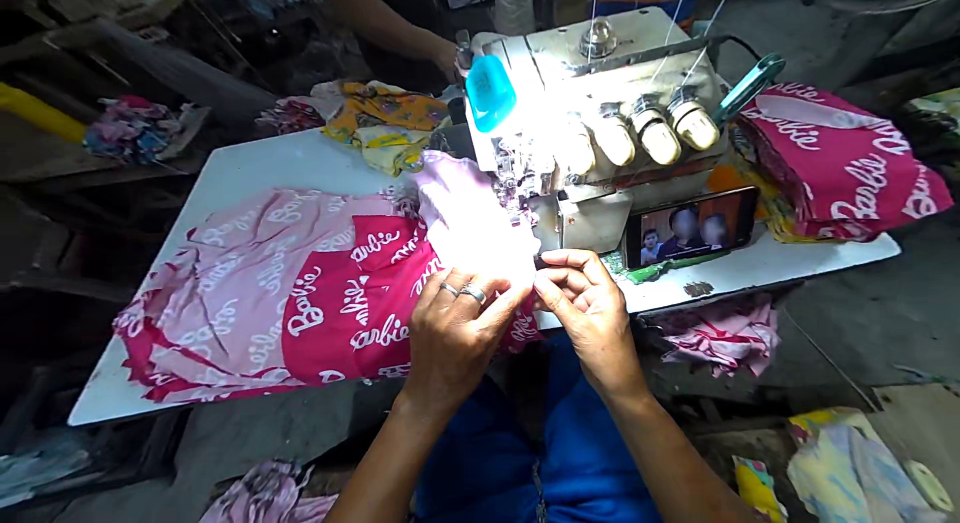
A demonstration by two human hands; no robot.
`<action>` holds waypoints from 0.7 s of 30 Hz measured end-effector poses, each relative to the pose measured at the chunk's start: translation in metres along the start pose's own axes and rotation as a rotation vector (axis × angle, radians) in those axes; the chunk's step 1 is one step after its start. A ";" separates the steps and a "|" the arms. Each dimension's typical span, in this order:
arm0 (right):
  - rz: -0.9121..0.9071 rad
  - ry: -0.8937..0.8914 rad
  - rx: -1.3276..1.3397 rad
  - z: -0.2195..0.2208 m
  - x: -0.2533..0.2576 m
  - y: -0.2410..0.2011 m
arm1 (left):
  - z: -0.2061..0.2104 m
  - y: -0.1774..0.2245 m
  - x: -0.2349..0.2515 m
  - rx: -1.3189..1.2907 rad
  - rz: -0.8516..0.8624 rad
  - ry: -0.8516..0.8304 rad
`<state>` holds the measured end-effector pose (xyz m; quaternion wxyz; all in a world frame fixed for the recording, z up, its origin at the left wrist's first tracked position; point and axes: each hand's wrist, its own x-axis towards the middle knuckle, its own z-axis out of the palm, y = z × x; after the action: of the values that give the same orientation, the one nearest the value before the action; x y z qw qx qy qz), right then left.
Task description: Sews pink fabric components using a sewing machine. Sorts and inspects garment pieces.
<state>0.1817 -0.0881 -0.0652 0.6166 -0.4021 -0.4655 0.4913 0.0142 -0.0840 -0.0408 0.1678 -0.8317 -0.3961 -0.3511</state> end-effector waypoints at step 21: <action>-0.482 -0.011 -0.981 -0.005 0.032 -0.010 | -0.014 -0.025 0.040 0.070 -0.080 -0.439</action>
<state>0.1919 -0.0592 -0.0510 0.4493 -0.5218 -0.7223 0.0636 0.0061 -0.0550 -0.0024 0.0921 -0.8655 -0.4676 -0.1543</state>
